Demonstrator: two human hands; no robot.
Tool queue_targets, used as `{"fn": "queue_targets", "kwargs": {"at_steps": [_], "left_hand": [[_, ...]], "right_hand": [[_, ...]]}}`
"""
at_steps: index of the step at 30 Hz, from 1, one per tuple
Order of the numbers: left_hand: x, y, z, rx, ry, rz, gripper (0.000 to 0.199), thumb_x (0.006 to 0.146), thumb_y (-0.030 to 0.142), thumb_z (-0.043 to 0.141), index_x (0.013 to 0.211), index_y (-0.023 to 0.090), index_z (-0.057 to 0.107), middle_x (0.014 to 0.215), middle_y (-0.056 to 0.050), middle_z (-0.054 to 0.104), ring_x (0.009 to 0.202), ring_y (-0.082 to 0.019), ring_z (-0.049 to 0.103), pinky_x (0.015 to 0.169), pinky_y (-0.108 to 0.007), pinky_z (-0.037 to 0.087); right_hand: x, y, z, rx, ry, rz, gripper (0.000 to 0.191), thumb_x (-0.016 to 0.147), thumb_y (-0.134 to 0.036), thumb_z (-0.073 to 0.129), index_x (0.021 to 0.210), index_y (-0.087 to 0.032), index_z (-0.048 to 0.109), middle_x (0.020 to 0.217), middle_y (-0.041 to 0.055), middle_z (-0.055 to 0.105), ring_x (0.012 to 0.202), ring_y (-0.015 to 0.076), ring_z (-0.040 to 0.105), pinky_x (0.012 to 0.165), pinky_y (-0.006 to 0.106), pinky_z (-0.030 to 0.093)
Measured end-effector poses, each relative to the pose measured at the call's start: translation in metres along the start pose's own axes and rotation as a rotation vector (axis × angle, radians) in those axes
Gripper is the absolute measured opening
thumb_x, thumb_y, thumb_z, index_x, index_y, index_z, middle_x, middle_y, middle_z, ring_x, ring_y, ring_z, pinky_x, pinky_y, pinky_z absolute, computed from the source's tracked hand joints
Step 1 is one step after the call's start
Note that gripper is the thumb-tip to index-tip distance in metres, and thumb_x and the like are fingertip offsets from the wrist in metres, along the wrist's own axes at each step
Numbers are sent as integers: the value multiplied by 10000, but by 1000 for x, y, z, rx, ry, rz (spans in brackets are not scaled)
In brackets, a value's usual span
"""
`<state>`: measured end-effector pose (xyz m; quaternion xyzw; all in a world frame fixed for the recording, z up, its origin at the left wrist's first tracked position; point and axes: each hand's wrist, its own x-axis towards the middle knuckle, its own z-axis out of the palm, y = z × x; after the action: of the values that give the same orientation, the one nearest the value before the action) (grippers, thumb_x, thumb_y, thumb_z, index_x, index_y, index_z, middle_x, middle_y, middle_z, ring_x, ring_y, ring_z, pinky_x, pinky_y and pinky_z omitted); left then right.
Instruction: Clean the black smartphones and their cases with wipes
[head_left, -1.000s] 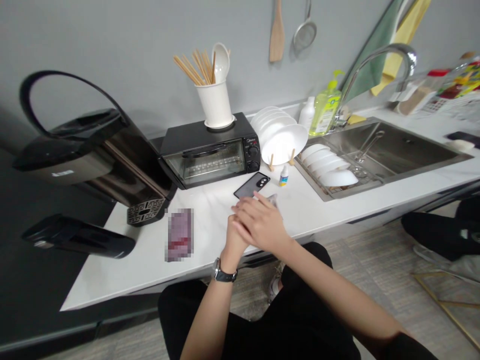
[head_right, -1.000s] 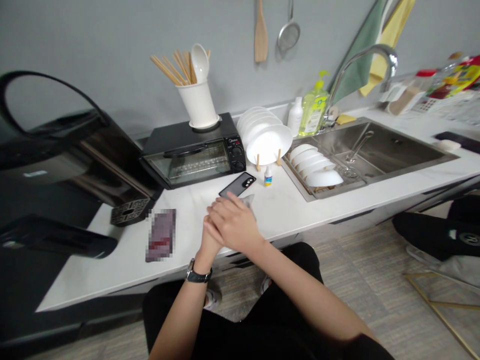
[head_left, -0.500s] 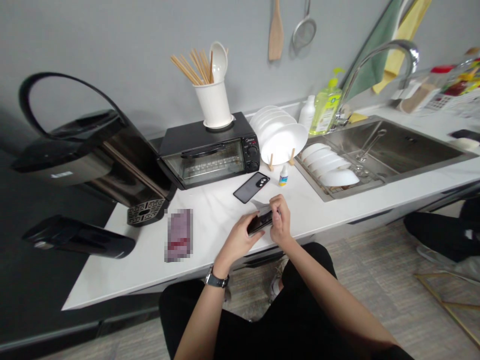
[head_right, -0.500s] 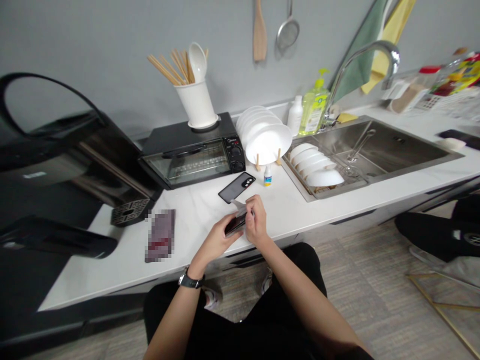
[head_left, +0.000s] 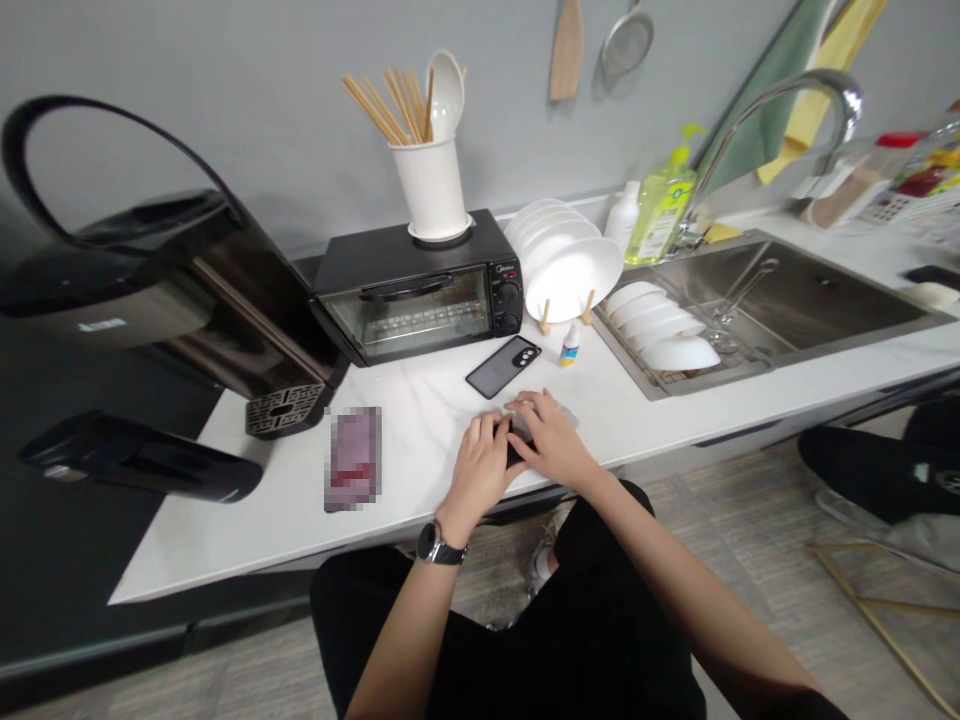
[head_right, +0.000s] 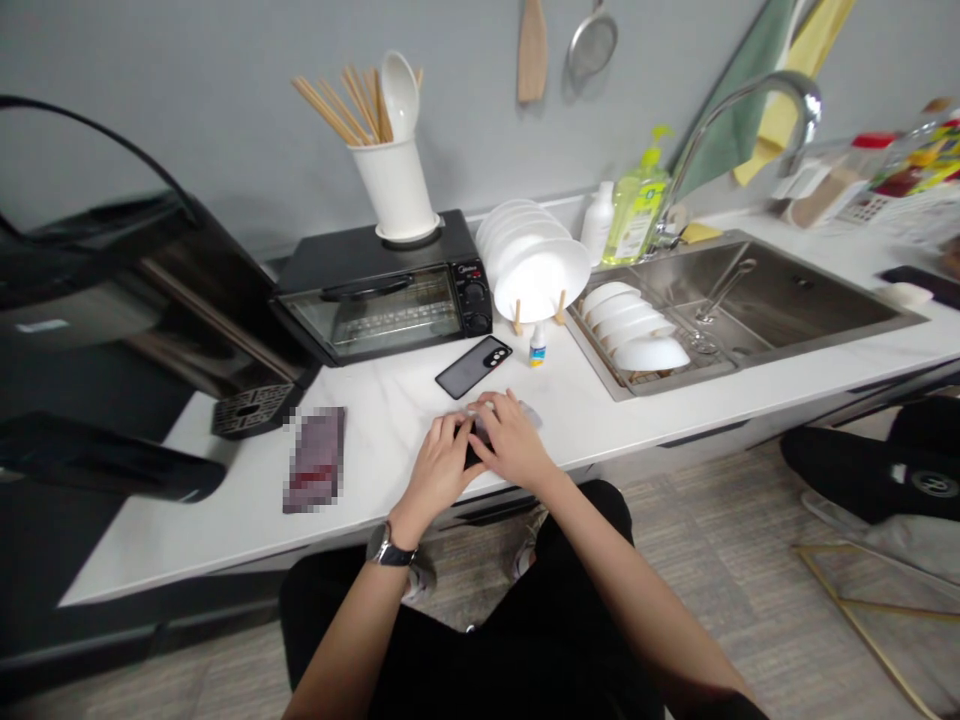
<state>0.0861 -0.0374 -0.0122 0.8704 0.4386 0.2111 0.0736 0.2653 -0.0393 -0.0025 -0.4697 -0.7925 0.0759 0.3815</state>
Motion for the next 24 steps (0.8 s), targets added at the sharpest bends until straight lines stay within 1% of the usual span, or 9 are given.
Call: {"fn": "queue_targets", "kwargs": {"at_steps": [2, 3, 5, 8, 10, 13, 17, 20, 24], "left_hand": [[1, 2, 1, -5, -11, -29, 627, 970, 467, 681, 1464, 133, 487, 1341, -182, 560, 1249, -348, 527, 1066, -529, 501], [0, 2, 1, -22, -13, -43, 635, 973, 473, 673, 1476, 139, 479, 1341, -177, 558, 1260, -347, 522, 1077, -528, 496], [-2, 0, 0, -76, -17, -52, 711, 956, 468, 696, 1532, 148, 428, 1381, -178, 542, 1319, -350, 494, 1124, -531, 471], [-12, -12, -8, -174, -15, -35, 925, 915, 404, 758, 1649, 176, 244, 1545, -195, 448, 1482, -371, 371, 1231, -564, 367], [-21, -24, -13, -258, -17, -77, 986, 926, 340, 747, 1687, 245, 128, 1560, -169, 462, 1489, -355, 383, 1242, -578, 352], [-31, -39, -16, -389, -32, -113, 1042, 915, 262, 751, 1699, 287, 64, 1494, -142, 555, 1396, -326, 497, 1201, -560, 414], [-36, -45, -12, -407, 26, -139, 1072, 887, 115, 697, 1705, 280, 24, 1438, -138, 604, 1317, -296, 557, 1144, -527, 475], [-36, -43, -12, -395, 58, -172, 1102, 868, 120, 734, 1704, 304, 39, 1417, -103, 636, 1308, -282, 559, 1128, -497, 488], [-34, -39, -17, -406, 43, -200, 1162, 798, 261, 888, 1691, 311, 146, 1410, -91, 659, 1309, -298, 567, 1140, -516, 471]], "right_hand": [[-12, 0, -2, -136, 8, 52, 396, 1048, -364, 523, 1391, -174, 576, 1436, 183, 589, 1381, 318, 537, 1257, 609, 292], [-20, 3, -4, -169, 12, 85, 412, 1064, -365, 503, 1425, -176, 564, 1485, 180, 572, 1407, 311, 527, 1274, 603, 274], [-37, 11, -11, -209, -48, 104, 447, 1088, -374, 467, 1488, -186, 536, 1557, 160, 546, 1447, 299, 513, 1273, 575, 310], [-56, 22, -18, -256, -196, 63, 505, 1104, -378, 437, 1573, -193, 469, 1637, 128, 483, 1525, 295, 441, 1262, 564, 354], [-57, 20, -15, -285, -207, 74, 523, 1105, -370, 432, 1596, -192, 446, 1650, 115, 464, 1547, 294, 412, 1265, 572, 352], [-42, -6, 8, -268, -209, 48, 541, 1095, -386, 452, 1581, -150, 473, 1632, 144, 477, 1538, 310, 426, 1266, 584, 349], [-27, -52, 41, -133, -311, -88, 612, 1070, -432, 502, 1556, -61, 486, 1613, 206, 478, 1517, 308, 460, 1262, 528, 381], [-40, -48, 27, -98, -362, -143, 570, 1083, -404, 485, 1573, -113, 472, 1608, 156, 504, 1506, 269, 479, 1261, 503, 394], [-58, -3, -10, -250, -253, -41, 545, 1097, -364, 454, 1602, -159, 438, 1633, 134, 474, 1520, 294, 456, 1240, 549, 413]]}}
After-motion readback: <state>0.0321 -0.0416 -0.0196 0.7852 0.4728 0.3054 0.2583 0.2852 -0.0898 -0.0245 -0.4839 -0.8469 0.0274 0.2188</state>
